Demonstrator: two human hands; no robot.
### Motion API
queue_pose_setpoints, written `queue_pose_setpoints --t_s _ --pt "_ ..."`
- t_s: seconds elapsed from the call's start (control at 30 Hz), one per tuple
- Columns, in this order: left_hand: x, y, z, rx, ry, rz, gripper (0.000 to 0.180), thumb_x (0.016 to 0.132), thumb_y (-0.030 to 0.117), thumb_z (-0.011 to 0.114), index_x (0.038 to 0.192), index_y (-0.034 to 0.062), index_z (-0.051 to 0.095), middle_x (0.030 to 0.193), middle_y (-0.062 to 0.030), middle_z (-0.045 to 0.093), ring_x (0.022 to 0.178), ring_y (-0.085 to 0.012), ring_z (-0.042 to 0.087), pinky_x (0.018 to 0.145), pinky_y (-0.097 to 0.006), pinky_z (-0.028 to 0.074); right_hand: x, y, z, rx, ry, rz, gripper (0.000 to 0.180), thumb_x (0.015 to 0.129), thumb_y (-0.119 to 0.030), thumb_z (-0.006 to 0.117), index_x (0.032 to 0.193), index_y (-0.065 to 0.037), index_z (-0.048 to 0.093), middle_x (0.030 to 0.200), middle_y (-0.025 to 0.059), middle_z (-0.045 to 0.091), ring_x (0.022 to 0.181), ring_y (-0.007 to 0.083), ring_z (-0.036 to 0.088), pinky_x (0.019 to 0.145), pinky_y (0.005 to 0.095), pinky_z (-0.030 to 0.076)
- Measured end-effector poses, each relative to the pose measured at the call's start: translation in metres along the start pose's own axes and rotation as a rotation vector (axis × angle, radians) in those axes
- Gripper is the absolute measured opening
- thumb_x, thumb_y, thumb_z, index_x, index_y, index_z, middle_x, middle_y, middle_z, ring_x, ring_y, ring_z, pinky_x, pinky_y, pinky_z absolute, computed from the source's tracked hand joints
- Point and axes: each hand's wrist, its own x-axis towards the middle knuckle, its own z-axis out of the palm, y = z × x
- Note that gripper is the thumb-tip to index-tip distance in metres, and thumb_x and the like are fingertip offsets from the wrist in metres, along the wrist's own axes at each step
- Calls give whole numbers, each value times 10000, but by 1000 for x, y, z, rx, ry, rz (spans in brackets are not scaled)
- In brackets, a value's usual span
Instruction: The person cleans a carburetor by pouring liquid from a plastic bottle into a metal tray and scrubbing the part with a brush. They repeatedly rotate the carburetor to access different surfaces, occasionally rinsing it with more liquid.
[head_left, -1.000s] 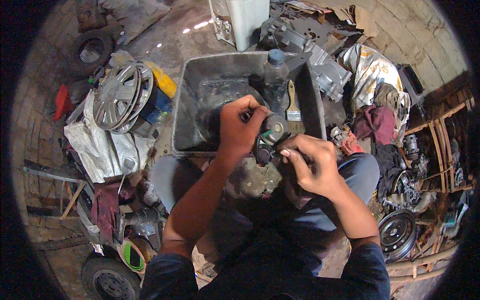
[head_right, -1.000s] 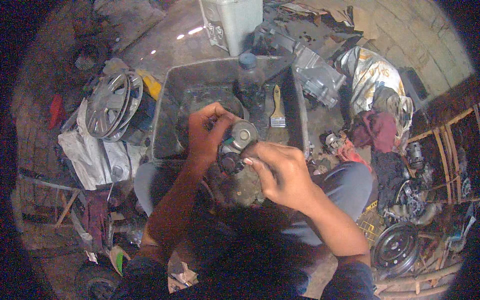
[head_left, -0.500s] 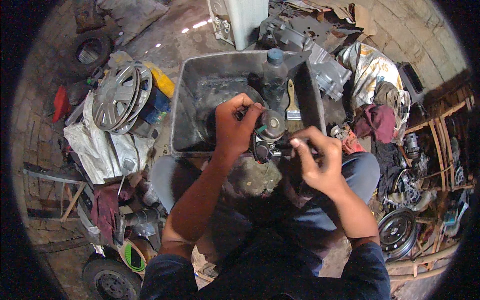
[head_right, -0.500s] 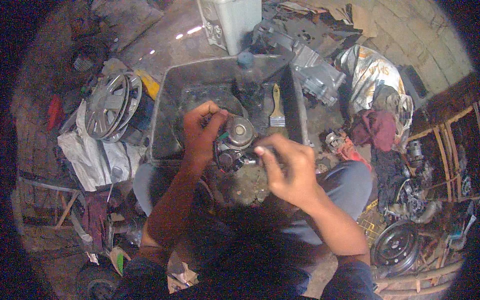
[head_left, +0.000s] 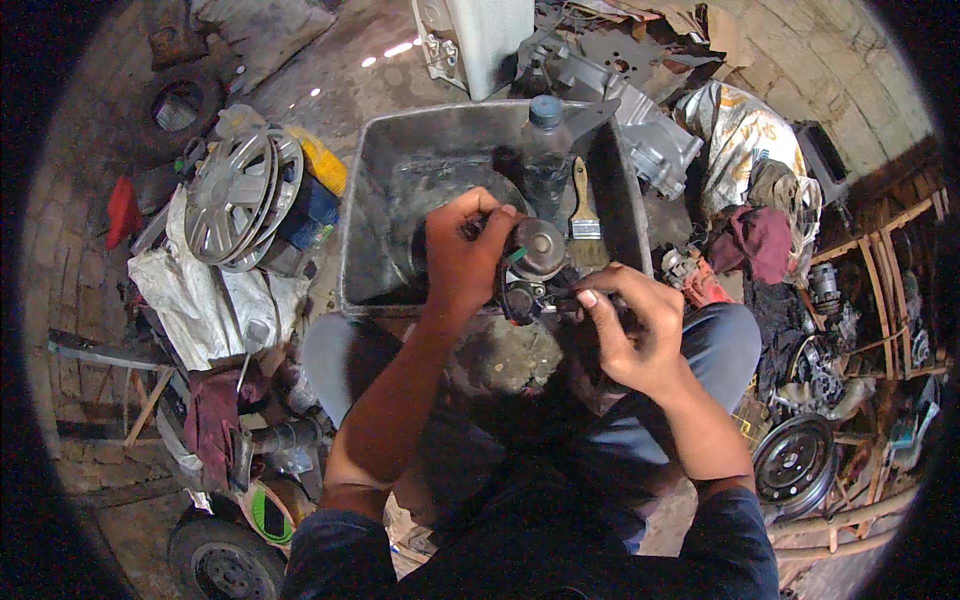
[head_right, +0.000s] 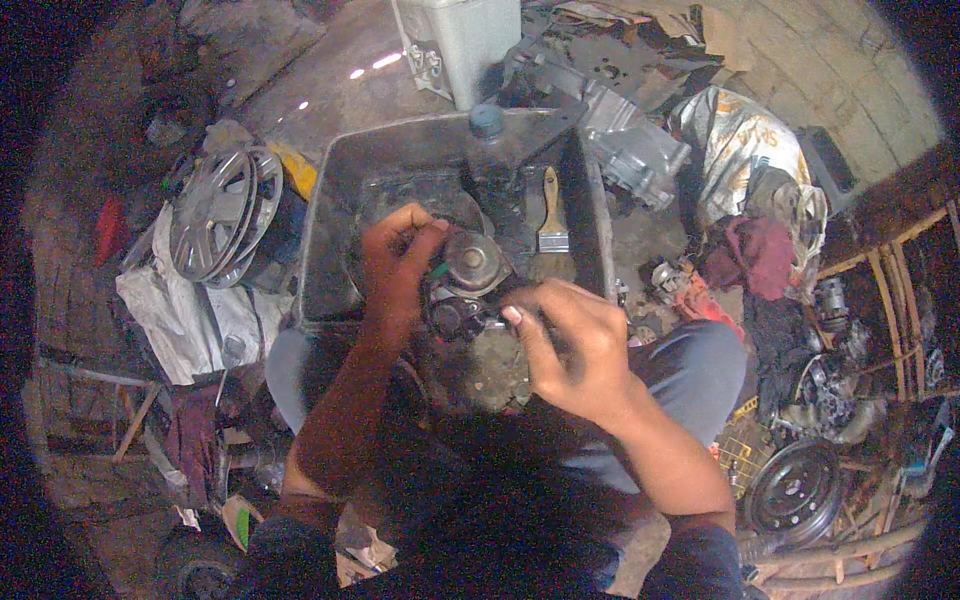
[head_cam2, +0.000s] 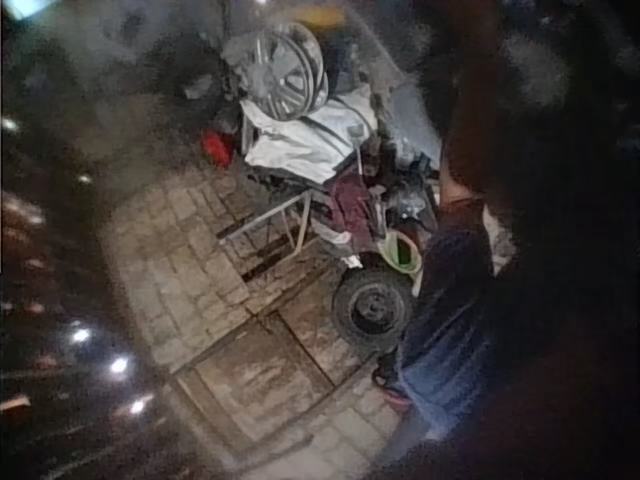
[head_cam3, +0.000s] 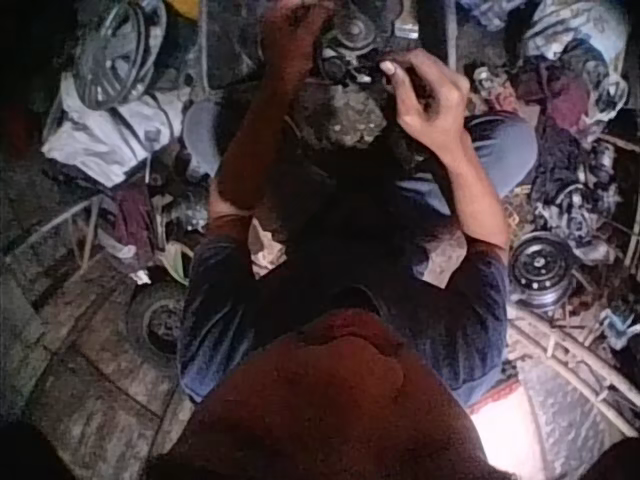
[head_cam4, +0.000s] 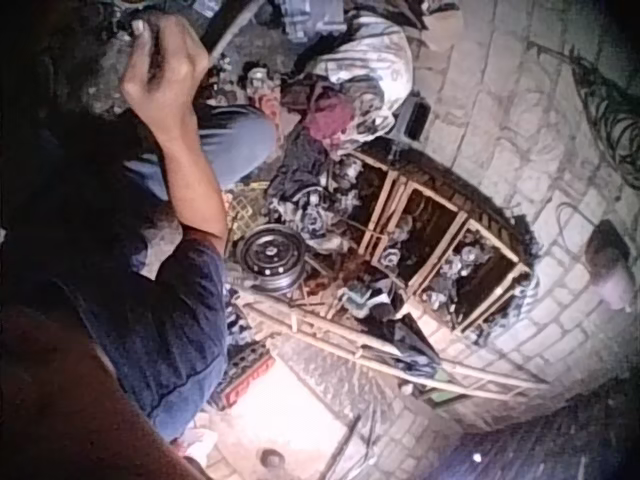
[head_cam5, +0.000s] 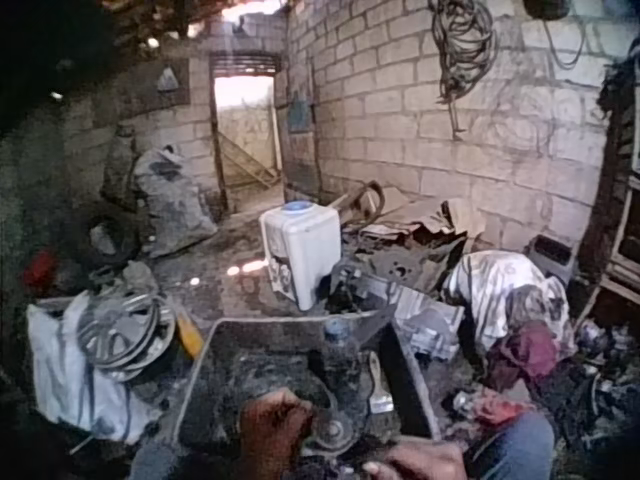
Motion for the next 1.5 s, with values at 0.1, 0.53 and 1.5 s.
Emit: queue_pose_setpoints --t_s 0.1,0.53,1.5 --pt "-1 2 0 -1 -2 -17 206 874 65 684 722 -23 576 620 -18 527 623 -58 477 570 -282 382 5 -3 0 16 1 11 62 847 60 670 904 38 678 765 156 668 675 298 680 629 365 521" --pt "-1 -8 0 -22 21 0 185 870 65 683 728 -21 601 616 -24 548 624 -62 492 574 -288 392 4 0 8 -17 -105 -50 81 848 99 635 916 60 654 830 168 685 705 274 680 654 342 533" --pt "-1 -2 5 42 56 10 227 887 63 675 697 -2 569 615 16 514 604 -49 447 556 -271 366 1 -12 20 -172 45 -111 116 816 73 706 915 34 658 836 177 677 688 327 657 615 396 518"
